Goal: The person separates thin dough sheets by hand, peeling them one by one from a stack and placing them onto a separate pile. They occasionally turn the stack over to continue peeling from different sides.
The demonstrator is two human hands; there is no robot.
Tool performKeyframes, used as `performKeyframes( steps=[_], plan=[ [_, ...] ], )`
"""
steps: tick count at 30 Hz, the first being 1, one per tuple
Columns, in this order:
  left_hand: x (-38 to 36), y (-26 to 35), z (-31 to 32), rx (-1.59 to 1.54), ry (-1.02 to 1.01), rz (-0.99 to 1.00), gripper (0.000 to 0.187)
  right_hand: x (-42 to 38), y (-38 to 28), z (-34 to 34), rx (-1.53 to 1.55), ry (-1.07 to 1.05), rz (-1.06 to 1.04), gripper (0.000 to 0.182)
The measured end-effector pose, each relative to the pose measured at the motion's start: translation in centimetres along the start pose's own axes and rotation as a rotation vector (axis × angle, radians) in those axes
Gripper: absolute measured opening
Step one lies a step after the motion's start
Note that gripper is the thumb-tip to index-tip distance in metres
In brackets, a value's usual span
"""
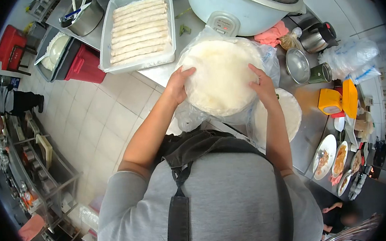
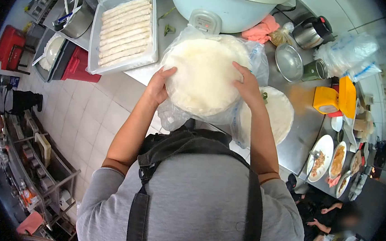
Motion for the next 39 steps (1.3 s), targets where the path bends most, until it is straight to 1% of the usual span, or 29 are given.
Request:
performKeyframes(
  steps=[1,2,3,4,5,6,7,8,9,10,11,12,13,14,15,16,17,19,26,28,29,32,34,35,37,38,39],
  plan=[
    [-0.2,0.0,-0.1,0.093,0.061,0.056,0.041,-0.1,-0.4,0.0,-0.094,0.043,-0.126,0.062],
    [-0.5,0.0,0.0,0.09,0.06,0.062,0.041,-0.2,-1.0,0.1,-0.187,0.086,-0.255,0.059],
    [-1.2,0.4,0.0,0.133,0.156,0.108,0.04,-0.4,-1.2,0.4,-0.188,0.082,-0.26,0.059],
    [-1.7,0.7,-0.2,0.176,0.252,0.154,0.04,-0.6,-1.7,0.4,-0.325,0.204,-0.324,0.055],
    [-1.8,0.5,-0.8,0.174,0.255,0.157,0.04,-0.8,-2.2,0.6,-0.461,0.327,-0.383,0.05],
    [-2.1,1.1,-1.6,0.436,0.305,0.388,0.042,-0.9,-2.9,1.0,-0.46,0.323,-0.382,0.05],
    [-2.9,1.9,-1.2,0.701,0.349,0.62,0.043,-1.0,-4.7,1.4,-0.474,0.335,-0.486,0.048],
    [-3.3,1.9,-1.0,0.703,0.352,0.62,0.043,-1.0,-6.1,2.1,-0.486,0.348,-0.59,0.046],
    [-4.9,3.0,1.6,1.029,0.33,0.896,0.043,-0.7,-6.8,2.9,-0.482,0.348,-0.592,0.046],
    [-6.1,3.1,4.0,1.354,0.292,1.167,0.043,-0.5,-7.5,4.0,-0.553,0.332,-0.649,0.044],
    [-5.4,2.6,5.1,1.338,0.164,1.093,0.044,-0.4,-8.1,5.0,-0.625,0.315,-0.706,0.043],
    [-4.6,2.0,6.4,1.453,0.139,1.119,0.044,0.2,-7.8,5.9,-0.691,0.304,-0.676,0.046],
    [-3.7,1.2,7.3,1.57,0.115,1.142,0.045,0.7,-6.8,6.5,-0.688,0.299,-0.68,0.046],
    [-2.5,0.6,7.4,1.573,0.122,1.141,0.045,1.5,-5.4,7.3,-0.776,0.306,-0.611,0.049],
    [-0.8,-0.5,7.0,1.721,0.142,1.153,0.047,2.1,-4.4,7.8,-0.863,0.312,-0.538,0.052],
    [0.1,-1.3,6.7,1.869,0.158,1.159,0.05,2.3,-4.1,8.0,-0.86,0.309,-0.538,0.052],
    [0.8,-1.8,6.1,1.87,0.159,1.155,0.05,2.4,-3.7,8.0,-0.874,0.296,-0.529,0.052],
    [1.6,-2.0,5.6,2.021,0.167,1.089,0.055,2.9,-3.3,8.1,-0.898,0.274,-0.507,0.053],
    [1.7,-2.0,5.7,2.021,0.175,1.087,0.053,3.0,-2.7,7.4,-0.882,0.291,-0.537,0.053],
    [1.6,-2.0,5.6,2.026,0.17,1.075,0.052,2.6,-2.2,6.3,-0.782,0.153,-0.672,0.054],
    [1.4,-2.2,5.6,2.027,0.177,1.072,0.052,2.1,-1.8,5.6,-0.78,0.148,-0.677,0.054],
    [1.6,-2.0,5.8,2.033,0.176,1.079,0.051,-0.3,-0.5,3.3,-0.784,0.116,-0.65,0.055],
    [1.6,-2.2,5.8,2.06,0.178,1.043,0.052,-2.2,0.8,1.5,-0.724,0.131,-0.537,0.053],
    [1.6,-2.4,5.8,2.067,0.151,1.038,0.052,-2.9,1.5,0.3,-0.718,0.139,-0.515,0.053],
    [2.2,-2.5,5.7,2.116,0.203,1.023,0.053,-4.9,3.4,-2.9,-0.48,0.067,-0.412,0.051],
    [2.4,-2.6,5.6,2.143,0.205,0.998,0.053,-5.9,3.9,-4.8,-0.409,0.243,-0.425,0.051],
    [2.3,-2.6,5.7,2.137,0.209,1.003,0.052,-6.7,5.0,-6.1,-0.41,0.261,-0.392,0.051]
  ],
)
Point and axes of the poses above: each hand's wrist, its own x-axis towards the middle knuckle, its own z-axis out of the palm, y = z × x, the point moved 4 cm from there along x, towards the middle knuckle, and after that the axes turned 3 degrees about y, right-handed, at the moved point
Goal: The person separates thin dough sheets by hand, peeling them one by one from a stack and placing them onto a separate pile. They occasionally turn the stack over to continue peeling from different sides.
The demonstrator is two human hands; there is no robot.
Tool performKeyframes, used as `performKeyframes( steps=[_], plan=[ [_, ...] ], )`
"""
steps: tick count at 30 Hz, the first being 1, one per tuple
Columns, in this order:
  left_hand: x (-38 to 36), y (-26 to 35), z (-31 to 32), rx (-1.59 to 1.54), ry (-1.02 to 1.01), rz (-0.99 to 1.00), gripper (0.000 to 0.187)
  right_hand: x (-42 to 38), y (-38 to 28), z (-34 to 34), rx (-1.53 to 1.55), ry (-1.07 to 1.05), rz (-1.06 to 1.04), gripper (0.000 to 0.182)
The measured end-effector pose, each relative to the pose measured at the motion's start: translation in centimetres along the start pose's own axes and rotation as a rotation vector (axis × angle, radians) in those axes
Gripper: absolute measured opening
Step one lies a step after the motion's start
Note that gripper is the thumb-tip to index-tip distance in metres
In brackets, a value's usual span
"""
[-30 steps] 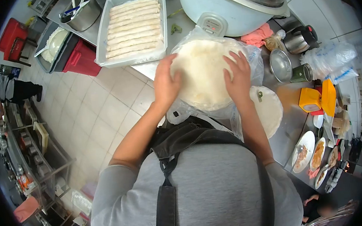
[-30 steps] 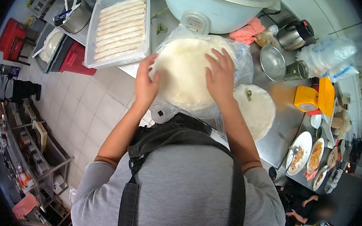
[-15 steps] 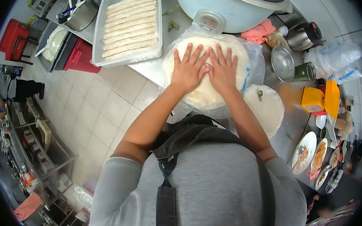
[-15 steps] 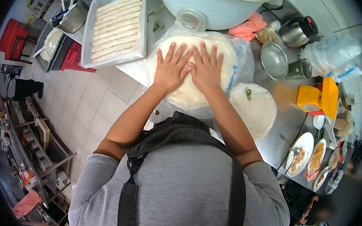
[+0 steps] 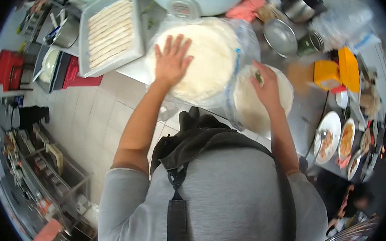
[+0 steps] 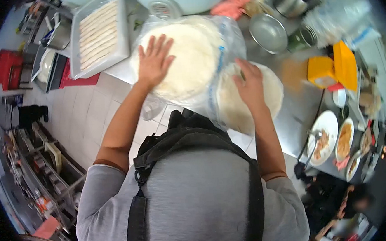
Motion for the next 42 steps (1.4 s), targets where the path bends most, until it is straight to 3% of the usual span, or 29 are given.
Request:
performKeyframes(
  steps=[3,6,9,11,12,16,17,20,21,23,24,27,29,33,35,36,38,40,42],
  plan=[
    [0.1,-0.1,-0.1,-0.004,-0.003,0.026,0.052,-2.2,5.2,-1.9,-0.039,0.136,0.133,0.05],
    [0.1,0.1,-0.2,-0.012,-0.039,0.03,0.052,-2.3,4.4,-1.6,-0.117,0.153,0.064,0.052],
    [-0.2,2.1,-0.7,0.003,-0.027,-0.035,0.049,-2.2,3.2,-0.6,-0.131,0.256,0.073,0.038],
    [-1.0,6.1,-2.7,-0.12,0.141,-0.017,0.049,-2.4,2.7,-0.3,-0.074,0.306,0.06,0.017],
    [-1.5,8.7,-4.0,-0.259,0.241,0.064,0.051,-2.5,3.1,-0.4,-0.072,0.307,0.064,0.017],
    [-4.7,15.5,-2.9,-0.618,0.141,0.079,0.041,-3.1,4.8,-0.4,0.215,0.252,0.108,0.013],
    [-5.5,16.3,-2.1,-0.667,0.134,0.019,0.042,-3.0,5.3,-0.6,0.362,0.286,0.141,0.012],
    [-6.7,17.2,-0.1,-0.756,0.125,-0.143,0.046,-2.1,3.7,-1.3,0.404,0.248,0.116,0.012],
    [-6.6,17.3,0.1,-0.799,0.132,-0.234,0.049,-1.8,3.5,-1.1,0.404,0.247,0.112,0.012],
    [-6.3,17.7,0.3,-0.789,0.12,-0.238,0.05,-1.4,2.7,-0.6,0.01,0.179,-0.059,0.016],
    [-6.1,17.8,0.4,-0.778,0.11,-0.239,0.052,-1.4,3.3,-0.2,0.013,0.176,-0.062,0.016],
    [-5.7,18.1,0.8,-0.635,0.128,-0.187,0.044,-1.8,5.4,0.4,0.176,0.12,-0.013,0.016],
    [-5.8,18.2,0.9,-0.606,0.091,-0.199,0.04,-2.8,6.3,-1.0,0.622,0.16,0.073,0.011],
    [-5.7,18.2,1.1,-0.592,0.064,-0.224,0.031,-5.9,11.4,-6.2,0.965,0.28,0.47,0.011],
    [-5.8,18.1,1.5,-0.576,0.082,-0.216,0.029,-7.3,15.5,-9.8,0.742,0.362,0.545,0.029],
    [-5.8,18.1,1.4,-0.562,0.099,-0.203,0.028,-7.6,16.4,-11.2,0.744,0.362,0.542,0.029],
    [-5.4,18.5,0.6,-0.621,0.099,-0.208,0.025,-7.6,15.3,-15.1,-0.394,0.453,0.201,0.049],
    [-4.8,19.4,-0.7,-0.681,0.092,-0.209,0.022,-7.5,14.8,-15.9,-0.489,0.366,0.171,0.058],
    [-4.2,20.3,-0.6,-1.074,-0.112,-0.403,0.018,-7.3,14.1,-15.6,-0.581,0.282,0.14,0.066]
  ],
)
Point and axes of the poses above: each hand's wrist, its own x-axis towards the middle knuckle, its own z-axis out of the palm, y = z × x, the point moved 4 cm from there along x, towards the middle knuckle, and after that the axes turned 3 degrees about y, right-handed, at the moved point
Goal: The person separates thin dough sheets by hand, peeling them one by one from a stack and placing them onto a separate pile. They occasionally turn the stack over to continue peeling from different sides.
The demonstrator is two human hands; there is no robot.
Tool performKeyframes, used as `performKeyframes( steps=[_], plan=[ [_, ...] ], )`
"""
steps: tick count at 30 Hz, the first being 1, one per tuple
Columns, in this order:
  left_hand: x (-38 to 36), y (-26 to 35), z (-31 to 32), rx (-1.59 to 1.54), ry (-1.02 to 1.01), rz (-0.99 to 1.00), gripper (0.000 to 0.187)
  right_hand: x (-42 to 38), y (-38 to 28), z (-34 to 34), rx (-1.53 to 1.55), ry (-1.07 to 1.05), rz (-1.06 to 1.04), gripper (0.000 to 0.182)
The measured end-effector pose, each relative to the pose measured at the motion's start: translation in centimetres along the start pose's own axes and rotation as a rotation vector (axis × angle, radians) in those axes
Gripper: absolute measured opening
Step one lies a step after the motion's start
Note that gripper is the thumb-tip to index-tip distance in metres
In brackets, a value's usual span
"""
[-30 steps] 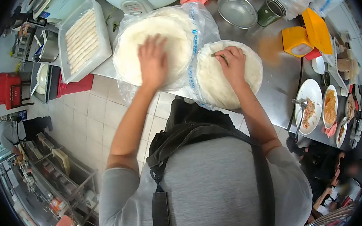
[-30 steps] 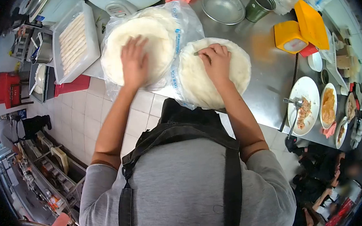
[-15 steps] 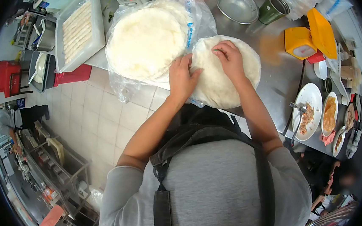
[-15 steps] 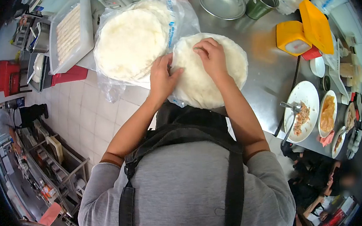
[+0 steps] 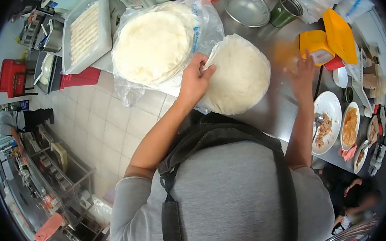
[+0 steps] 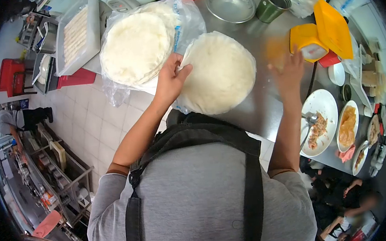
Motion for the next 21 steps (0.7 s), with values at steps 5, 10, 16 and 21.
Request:
performKeyframes(
  steps=[5,10,16,21],
  plan=[
    [1.4,0.9,0.9,-0.543,0.021,-0.16,0.018,-0.8,-6.2,3.4,0.798,-0.235,0.024,0.068],
    [-0.3,-2.5,-1.0,-0.688,0.194,-0.477,0.036,-1.4,-9.4,4.9,0.482,-0.336,-0.133,0.064],
    [-4.8,-1.9,-0.1,-0.781,0.127,-0.551,0.043,-2.3,-12.0,3.5,0.533,-0.326,-0.345,0.061],
    [-4.0,-0.2,0.4,-0.924,0.059,-0.488,0.036,-5.0,-18.4,2.3,1.613,-0.893,0.1,0.06]
  ],
)
Point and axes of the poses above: each hand's wrist, its own x-axis towards the middle knuckle, its own z-axis out of the palm, y = z × x, the point moved 4 cm from there along x, towards the middle knuckle, and after that the axes turned 3 degrees about y, right-handed, at the moved point
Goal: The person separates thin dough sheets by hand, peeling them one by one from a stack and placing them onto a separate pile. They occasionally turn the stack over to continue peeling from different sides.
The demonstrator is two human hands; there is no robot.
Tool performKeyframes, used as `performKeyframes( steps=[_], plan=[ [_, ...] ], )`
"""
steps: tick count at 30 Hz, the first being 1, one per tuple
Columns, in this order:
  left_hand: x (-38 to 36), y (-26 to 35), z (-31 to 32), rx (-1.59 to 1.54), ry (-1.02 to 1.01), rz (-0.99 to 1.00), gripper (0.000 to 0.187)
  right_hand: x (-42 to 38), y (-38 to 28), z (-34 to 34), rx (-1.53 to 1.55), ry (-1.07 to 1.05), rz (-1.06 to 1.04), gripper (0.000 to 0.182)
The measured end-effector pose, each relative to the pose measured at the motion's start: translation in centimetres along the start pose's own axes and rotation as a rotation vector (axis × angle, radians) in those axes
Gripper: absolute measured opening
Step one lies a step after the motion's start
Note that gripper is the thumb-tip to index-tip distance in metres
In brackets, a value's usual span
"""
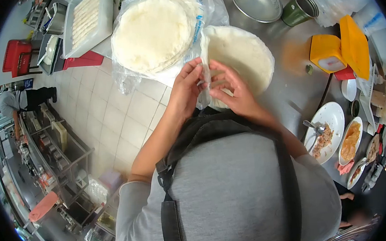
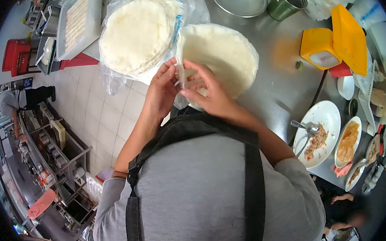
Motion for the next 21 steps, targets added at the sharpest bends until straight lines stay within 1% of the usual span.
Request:
performKeyframes(
  steps=[2,3,5,6,7,9,10,11,12,13,15,16,17,18,20,21],
  plan=[
    [0.1,0.0,0.4,0.02,-0.001,0.011,0.033,0.5,-0.1,-0.1,0.023,0.144,-0.144,0.057],
    [-0.1,-0.1,0.7,0.021,-0.001,0.008,0.033,0.7,-0.1,-0.3,0.024,0.146,-0.142,0.057],
    [-0.6,-0.1,1.7,0.164,-0.045,0.076,0.034,0.6,-0.6,-0.8,0.052,0.187,-0.158,0.057],
    [-0.6,-0.3,1.6,0.165,-0.044,0.074,0.034,0.4,-1.0,-0.9,0.05,0.21,-0.165,0.05],
    [-0.5,-0.4,1.5,0.155,-0.054,0.106,0.036,0.3,-0.8,-1.0,0.052,0.212,-0.163,0.05],
    [-0.6,-0.5,1.7,0.146,-0.07,0.135,0.038,0.2,0.0,-1.5,0.176,0.247,-0.129,0.041],
    [-0.8,-0.4,1.7,0.157,-0.022,0.139,0.041,0.1,0.0,-1.7,0.176,0.253,-0.129,0.041],
    [-0.9,-0.4,1.6,0.168,0.026,0.144,0.045,0.0,0.2,-1.8,0.158,0.268,-0.098,0.034],
    [-0.9,-0.5,1.7,0.169,0.025,0.14,0.045,-0.1,0.4,-2.0,0.141,0.283,-0.065,0.028],
    [-0.8,-0.8,1.6,0.179,0.044,0.103,0.048,-0.1,0.6,-1.9,0.142,0.286,-0.062,0.028],
    [-0.5,-1.1,1.6,0.187,0.062,0.067,0.052,0.0,1.0,-1.7,0.233,0.254,-0.014,0.021],
    [-0.3,-1.3,1.6,0.251,0.072,0.053,0.049,-0.1,1.0,-1.8,0.232,0.254,-0.012,0.021],
    [-0.2,-1.4,1.5,0.314,0.082,0.04,0.047,-0.2,1.3,-1.7,0.213,0.216,0.042,0.018],
    [-0.2,-1.3,1.5,0.309,0.085,0.041,0.047,-0.2,1.5,-1.6,0.193,0.176,0.096,0.016],
    [-0.2,-1.0,1.5,0.362,0.029,0.009,0.031,-0.4,1.8,-1.8,0.231,0.175,0.079,0.015],
    [-0.4,-0.7,1.4,0.361,0.03,0.012,0.031,-0.4,1.8,-1.8,0.27,0.179,0.059,0.014]
  ],
)
Point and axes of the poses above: each hand's wrist, its own x-axis towards the middle knuckle, its own z-axis out of the palm, y = z × x, the point moved 4 cm from there along x, towards the middle knuckle, and after that the axes turned 3 degrees about y, right-handed, at the moved point
